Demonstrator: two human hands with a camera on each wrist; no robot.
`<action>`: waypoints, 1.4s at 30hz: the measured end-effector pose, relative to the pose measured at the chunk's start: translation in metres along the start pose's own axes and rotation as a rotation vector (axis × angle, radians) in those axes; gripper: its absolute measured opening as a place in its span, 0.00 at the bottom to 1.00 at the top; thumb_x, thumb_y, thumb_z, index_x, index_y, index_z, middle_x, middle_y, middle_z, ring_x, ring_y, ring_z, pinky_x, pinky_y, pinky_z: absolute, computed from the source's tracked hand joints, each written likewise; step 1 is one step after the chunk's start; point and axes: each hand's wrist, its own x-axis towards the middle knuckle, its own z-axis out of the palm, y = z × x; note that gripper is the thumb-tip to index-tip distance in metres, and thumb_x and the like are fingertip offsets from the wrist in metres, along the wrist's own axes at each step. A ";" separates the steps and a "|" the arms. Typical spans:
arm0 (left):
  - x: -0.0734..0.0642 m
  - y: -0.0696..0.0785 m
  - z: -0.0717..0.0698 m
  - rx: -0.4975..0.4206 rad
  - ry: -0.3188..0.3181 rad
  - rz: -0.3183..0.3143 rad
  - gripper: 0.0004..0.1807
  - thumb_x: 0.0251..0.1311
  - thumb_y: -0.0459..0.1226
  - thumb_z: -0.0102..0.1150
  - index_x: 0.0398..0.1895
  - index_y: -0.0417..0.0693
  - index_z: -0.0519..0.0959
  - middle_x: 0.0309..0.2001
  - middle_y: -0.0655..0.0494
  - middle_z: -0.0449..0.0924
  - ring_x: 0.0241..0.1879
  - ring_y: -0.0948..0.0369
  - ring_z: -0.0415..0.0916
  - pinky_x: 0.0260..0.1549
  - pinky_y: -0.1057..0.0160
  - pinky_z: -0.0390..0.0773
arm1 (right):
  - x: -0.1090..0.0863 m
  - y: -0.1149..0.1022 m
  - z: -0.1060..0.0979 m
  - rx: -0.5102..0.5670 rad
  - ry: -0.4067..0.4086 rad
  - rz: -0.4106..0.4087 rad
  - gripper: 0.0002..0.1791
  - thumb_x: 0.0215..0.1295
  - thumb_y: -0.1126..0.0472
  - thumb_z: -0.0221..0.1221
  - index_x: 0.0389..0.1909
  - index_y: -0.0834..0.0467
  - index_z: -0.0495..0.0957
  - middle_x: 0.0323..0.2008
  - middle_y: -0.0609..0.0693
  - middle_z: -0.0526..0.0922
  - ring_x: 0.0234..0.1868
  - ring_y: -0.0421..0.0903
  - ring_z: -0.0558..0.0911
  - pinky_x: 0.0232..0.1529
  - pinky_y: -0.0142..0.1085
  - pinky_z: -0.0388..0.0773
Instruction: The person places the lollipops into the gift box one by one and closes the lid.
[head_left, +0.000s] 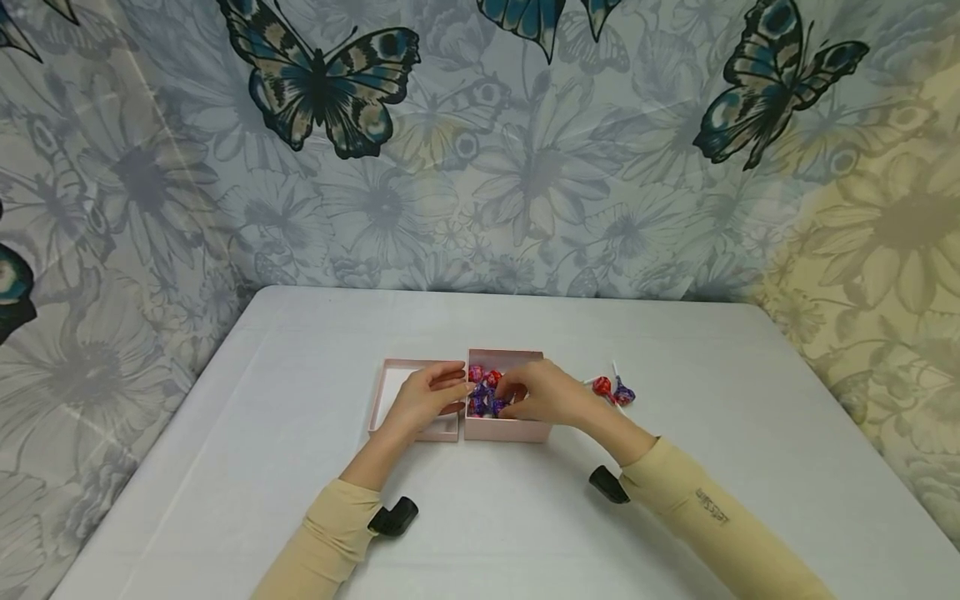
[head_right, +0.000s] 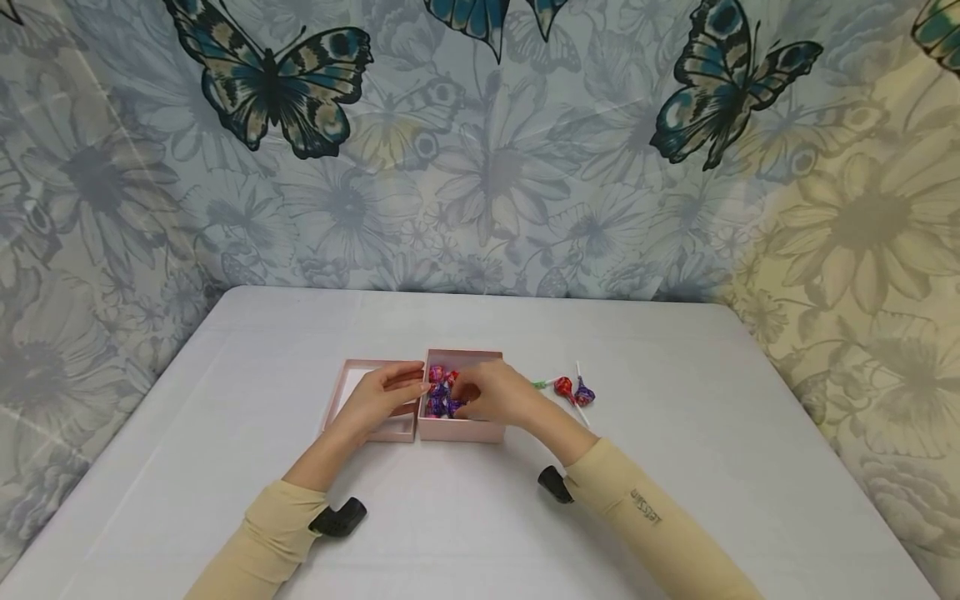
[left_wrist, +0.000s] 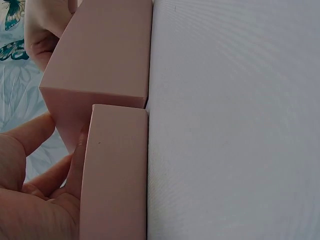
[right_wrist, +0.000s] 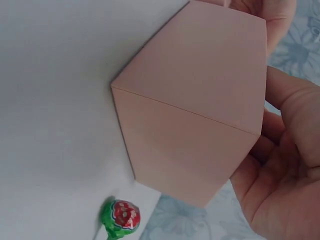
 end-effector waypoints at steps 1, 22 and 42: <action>0.000 0.000 0.000 -0.001 -0.001 0.001 0.27 0.63 0.33 0.63 0.64 0.33 0.70 0.59 0.35 0.74 0.55 0.46 0.76 0.46 0.55 0.83 | 0.002 0.001 0.001 -0.018 -0.016 -0.007 0.09 0.57 0.62 0.70 0.37 0.58 0.84 0.31 0.43 0.83 0.30 0.35 0.77 0.32 0.27 0.79; -0.001 0.002 0.000 0.001 -0.001 -0.009 0.27 0.63 0.34 0.64 0.64 0.35 0.71 0.60 0.37 0.74 0.56 0.47 0.76 0.46 0.55 0.83 | 0.008 0.002 0.005 -0.011 -0.034 -0.023 0.10 0.53 0.65 0.72 0.36 0.61 0.83 0.31 0.46 0.84 0.29 0.35 0.79 0.32 0.25 0.80; 0.000 0.000 0.001 -0.004 0.002 0.004 0.27 0.63 0.32 0.62 0.64 0.33 0.70 0.59 0.35 0.74 0.55 0.45 0.76 0.45 0.56 0.83 | -0.020 0.013 0.003 0.333 0.279 0.124 0.14 0.61 0.55 0.68 0.45 0.57 0.84 0.37 0.43 0.84 0.39 0.43 0.81 0.38 0.36 0.83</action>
